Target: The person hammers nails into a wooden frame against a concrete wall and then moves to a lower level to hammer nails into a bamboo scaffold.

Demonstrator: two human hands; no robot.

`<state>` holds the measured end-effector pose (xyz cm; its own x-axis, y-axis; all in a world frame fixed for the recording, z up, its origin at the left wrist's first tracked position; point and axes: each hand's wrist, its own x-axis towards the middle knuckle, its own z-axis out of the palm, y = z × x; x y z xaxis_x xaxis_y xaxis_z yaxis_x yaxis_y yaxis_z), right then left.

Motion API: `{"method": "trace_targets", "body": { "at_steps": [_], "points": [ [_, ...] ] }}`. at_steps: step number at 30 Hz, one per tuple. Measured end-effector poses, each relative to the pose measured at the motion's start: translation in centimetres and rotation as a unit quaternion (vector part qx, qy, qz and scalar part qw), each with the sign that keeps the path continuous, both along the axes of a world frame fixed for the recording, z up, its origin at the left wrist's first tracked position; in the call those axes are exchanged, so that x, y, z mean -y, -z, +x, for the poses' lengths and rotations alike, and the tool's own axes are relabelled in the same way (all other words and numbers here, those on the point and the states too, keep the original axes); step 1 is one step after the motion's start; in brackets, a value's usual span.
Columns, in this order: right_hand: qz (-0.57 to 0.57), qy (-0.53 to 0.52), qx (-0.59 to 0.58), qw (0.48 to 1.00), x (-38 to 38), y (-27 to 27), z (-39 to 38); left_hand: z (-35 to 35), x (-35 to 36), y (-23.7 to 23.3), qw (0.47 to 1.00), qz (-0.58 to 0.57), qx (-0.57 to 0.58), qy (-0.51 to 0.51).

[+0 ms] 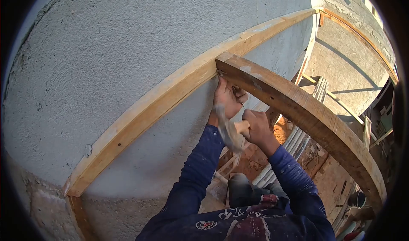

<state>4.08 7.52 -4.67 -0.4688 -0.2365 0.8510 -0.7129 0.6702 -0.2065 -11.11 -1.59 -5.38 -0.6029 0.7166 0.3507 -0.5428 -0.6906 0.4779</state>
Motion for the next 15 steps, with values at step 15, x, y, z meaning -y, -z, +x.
{"method": "trace_targets", "body": {
  "at_steps": [15],
  "points": [
    [0.053,-0.014,-0.009,0.998,-1.4,-0.5,0.1,0.3,0.5,-0.9,1.0,-0.023,-0.009,0.0]
  ]
}}
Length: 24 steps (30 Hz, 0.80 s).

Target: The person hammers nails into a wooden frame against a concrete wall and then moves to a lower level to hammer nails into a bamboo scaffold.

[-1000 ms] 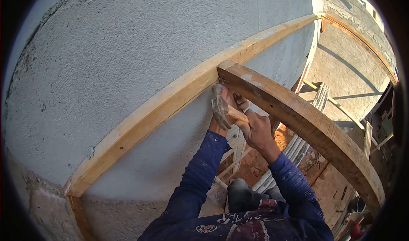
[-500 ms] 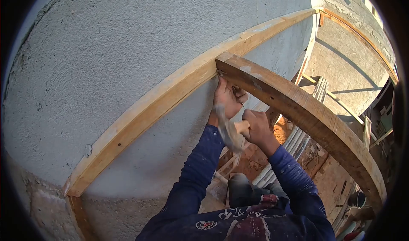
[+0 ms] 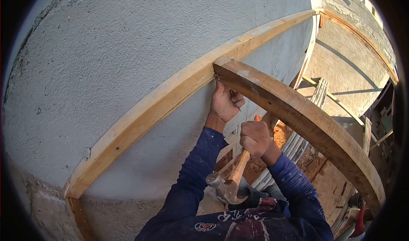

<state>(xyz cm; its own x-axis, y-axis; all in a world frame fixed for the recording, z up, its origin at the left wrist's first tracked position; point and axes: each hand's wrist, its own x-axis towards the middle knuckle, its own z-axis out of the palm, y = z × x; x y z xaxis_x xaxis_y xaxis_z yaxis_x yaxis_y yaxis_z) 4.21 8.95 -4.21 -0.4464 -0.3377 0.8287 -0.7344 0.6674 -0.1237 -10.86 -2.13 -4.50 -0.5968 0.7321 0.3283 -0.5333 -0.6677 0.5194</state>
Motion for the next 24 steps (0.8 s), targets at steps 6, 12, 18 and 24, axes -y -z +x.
{"method": "trace_targets", "body": {
  "at_steps": [6,12,18,24],
  "points": [
    [-0.016,0.077,0.059,0.995,1.6,-0.8,1.1,-1.0,-0.3,0.4,0.999,0.012,-0.049,0.015],
    [-0.098,0.124,0.141,0.977,1.5,0.5,-0.5,-1.1,0.3,1.3,0.996,0.018,-0.086,0.02],
    [-0.059,-0.065,0.179,0.98,0.3,3.2,4.4,-0.3,0.6,0.7,1.0,0.002,-0.014,0.003],
    [-0.643,-0.11,0.443,0.614,-4.9,7.4,7.5,3.7,1.8,-2.9,0.994,-0.057,0.043,-0.089]
  ]
}}
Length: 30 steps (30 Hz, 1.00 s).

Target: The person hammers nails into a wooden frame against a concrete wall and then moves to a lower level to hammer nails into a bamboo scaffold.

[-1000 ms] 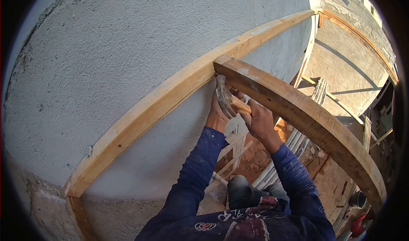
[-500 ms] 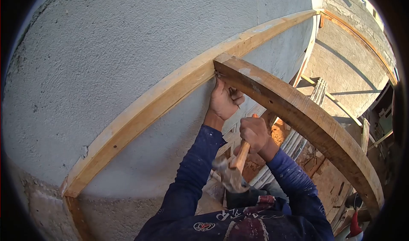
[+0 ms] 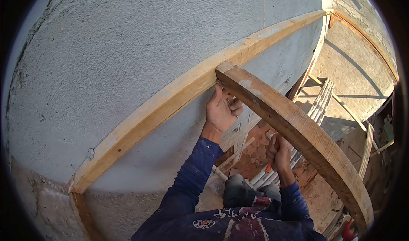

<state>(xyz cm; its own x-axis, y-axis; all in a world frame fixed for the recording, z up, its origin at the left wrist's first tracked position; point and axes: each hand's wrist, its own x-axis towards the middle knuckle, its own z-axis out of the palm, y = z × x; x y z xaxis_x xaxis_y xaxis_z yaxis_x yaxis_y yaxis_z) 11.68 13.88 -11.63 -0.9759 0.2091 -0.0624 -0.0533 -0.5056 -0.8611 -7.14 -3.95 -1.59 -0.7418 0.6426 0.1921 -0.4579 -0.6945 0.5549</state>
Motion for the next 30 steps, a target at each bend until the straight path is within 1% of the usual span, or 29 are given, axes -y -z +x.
{"method": "trace_targets", "body": {
  "at_steps": [1,2,3,4,5,6,7,8,9,10,11,12,13,14,15,16,17,19,20,21,22,23,24,25,26,28,29,30],
  "points": [
    [-0.166,-0.018,-0.021,0.986,-1.2,-1.1,-1.4,1.2,0.2,-0.6,0.999,-0.006,0.01,-0.037],
    [-0.168,-0.024,-0.013,0.985,-2.0,0.2,-3.7,2.5,0.3,-0.5,0.999,-0.007,0.017,-0.045],
    [0.062,0.12,-0.141,0.981,-2.4,3.1,-7.0,4.2,0.3,-0.1,0.991,-0.043,-0.007,-0.126],
    [0.287,0.253,-0.26,0.887,-2.6,4.4,-9.0,6.0,0.4,0.1,0.975,-0.079,-0.031,-0.205],
    [0.285,0.248,-0.259,0.889,-1.7,1.3,-8.9,7.9,0.7,-0.1,0.969,-0.105,-0.048,-0.216],
    [0.066,-0.012,-0.145,0.987,0.5,-4.3,-7.9,9.6,0.8,-0.6,0.963,-0.132,-0.065,-0.225],
    [-0.158,-0.271,-0.014,0.949,1.4,-7.5,-7.8,10.7,0.3,-1.3,0.962,-0.132,-0.068,-0.229],
    [-0.16,-0.275,-0.015,0.948,0.9,-6.8,-8.7,11.8,-0.5,-2.0,0.936,-0.185,-0.123,-0.272],
    [-0.13,-0.259,-0.046,0.956,0.5,-5.0,-8.7,13.2,-0.8,-2.3,0.904,-0.244,-0.166,-0.31],
    [-0.098,-0.243,-0.074,0.962,0.6,-4.7,-8.2,14.0,-0.9,-2.5,0.904,-0.253,-0.154,-0.308],
    [-0.098,-0.246,-0.077,0.961,0.3,-5.2,-8.6,13.7,-1.3,-3.0,0.863,-0.27,-0.232,-0.358],
    [-0.088,-0.204,-0.06,0.973,0.2,-5.8,-8.9,13.3,-1.4,-3.6,0.812,-0.287,-0.31,-0.404],
    [-0.082,-0.161,-0.038,0.983,0.6,-7.2,-8.5,12.9,-1.1,-4.7,0.809,-0.295,-0.309,-0.403],
    [-0.075,-0.117,-0.016,0.99,0.9,-8.6,-8.2,11.8,-0.3,-6.4,0.713,-0.331,-0.407,-0.466],
    [-0.068,-0.072,0.008,0.995,1.2,-9.6,-7.9,10.9,0.7,-7.8,0.6,-0.359,-0.495,-0.516],
    [-0.062,-0.026,0.032,0.997,1.4,-9.9,-7.8,10.4,1.7,-8.8,0.524,-0.395,-0.514,-0.553],
    [-0.067,-0.026,0.032,0.997,1.2,-9.8,-8.3,9.7,2.9,-9.5,0.522,-0.398,-0.517,-0.55],
    [-0.223,-0.069,-0.079,0.969,0.8,-8.3,-9.0,8.5,5.1,-10.7,0.337,-0.44,-0.601,-0.576],
    [-0.23,-0.064,-0.079,0.968,0.9,-6.5,-9.3,7.8,5.7,-11.1,0.336,-0.441,-0.607,-0.569],
    [-0.205,-0.14,-0.022,0.968,1.3,-4.0,-9.7,6.9,5.9,-11.5,0.315,-0.443,-0.626,-0.559],
    [-0.179,-0.216,0.035,0.959,1.7,-4.4,-10.0,6.0,6.2,-11.9,0.292,-0.444,-0.645,-0.549],
    [-0.194,-0.211,0.037,0.957,2.3,-4.6,-9.1,5.5,6.6,-12.0,0.292,-0.449,-0.653,-0.535],
    [-0.108,-0.169,0.046,0.979,3.1,-8.7,-8.1,5.0,6.7,-12.0,0.29,-0.462,-0.654,-0.524],
    [-0.017,-0.122,0.043,0.991,3.0,-11.2,-8.3,3.8,6.4,-12.2,0.282,-0.466,-0.659,-0.519],
    [-0.03,-0.114,0.038,0.992,3.0,-10.7,-8.5,3.5,6.7,-11.9,0.279,-0.462,-0.67,-0.51],
    [0.006,-0.09,-0.048,0.995,3.6,-9.2,-8.1,4.5,8.0,-11.2,0.464,-0.483,-0.56,-0.487],
    [-0.006,-0.083,-0.049,0.995,3.0,-8.9,-7.6,4.8,7.9,-11.9,0.462,-0.485,-0.569,-0.477],
    [-0.017,-0.109,-0.046,0.993,2.0,-8.6,-7.0,5.2,7.8,-13.0,0.553,-0.439,-0.522,-0.479]
  ]
}}
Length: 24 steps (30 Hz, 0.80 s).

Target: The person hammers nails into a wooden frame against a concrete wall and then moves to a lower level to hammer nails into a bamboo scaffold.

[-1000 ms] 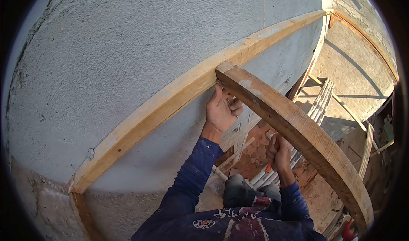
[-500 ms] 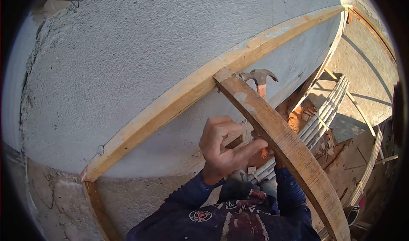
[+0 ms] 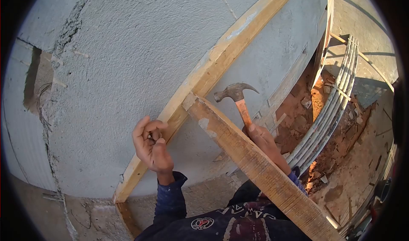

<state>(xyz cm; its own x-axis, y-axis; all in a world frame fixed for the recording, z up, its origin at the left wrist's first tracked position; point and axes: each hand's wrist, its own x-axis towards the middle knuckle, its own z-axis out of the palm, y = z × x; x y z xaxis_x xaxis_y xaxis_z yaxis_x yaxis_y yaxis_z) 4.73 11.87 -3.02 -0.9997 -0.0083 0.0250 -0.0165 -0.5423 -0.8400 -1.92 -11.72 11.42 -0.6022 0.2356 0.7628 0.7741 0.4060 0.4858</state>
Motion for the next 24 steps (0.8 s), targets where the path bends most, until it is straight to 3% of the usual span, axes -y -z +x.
{"method": "trace_targets", "body": {
  "at_steps": [1,8,10,14,16,24],
  "points": [
    [-0.007,-0.027,0.002,1.0,-1.0,0.7,0.5,0.1,-0.4,-1.2,0.994,0.091,0.051,0.045],
    [-0.112,0.096,0.097,0.984,-4.9,4.4,4.3,-2.7,-4.7,-8.7,0.966,0.023,0.144,0.215],
    [-0.114,0.123,0.122,0.978,-5.4,5.4,5.5,-4.4,-7.1,-9.6,0.929,-0.011,0.219,0.299],
    [-0.105,0.175,0.173,0.964,-6.0,7.6,7.5,-7.5,-10.0,-9.8,0.881,-0.091,0.35,0.304],
    [-0.111,0.188,0.202,0.955,-6.4,7.9,8.0,-7.9,-11.3,-9.6,0.852,-0.186,0.422,0.247],
    [-0.119,0.209,0.17,0.956,-6.7,7.1,6.2,-8.8,-13.2,-7.9,0.837,-0.273,0.416,0.227]
  ]
}}
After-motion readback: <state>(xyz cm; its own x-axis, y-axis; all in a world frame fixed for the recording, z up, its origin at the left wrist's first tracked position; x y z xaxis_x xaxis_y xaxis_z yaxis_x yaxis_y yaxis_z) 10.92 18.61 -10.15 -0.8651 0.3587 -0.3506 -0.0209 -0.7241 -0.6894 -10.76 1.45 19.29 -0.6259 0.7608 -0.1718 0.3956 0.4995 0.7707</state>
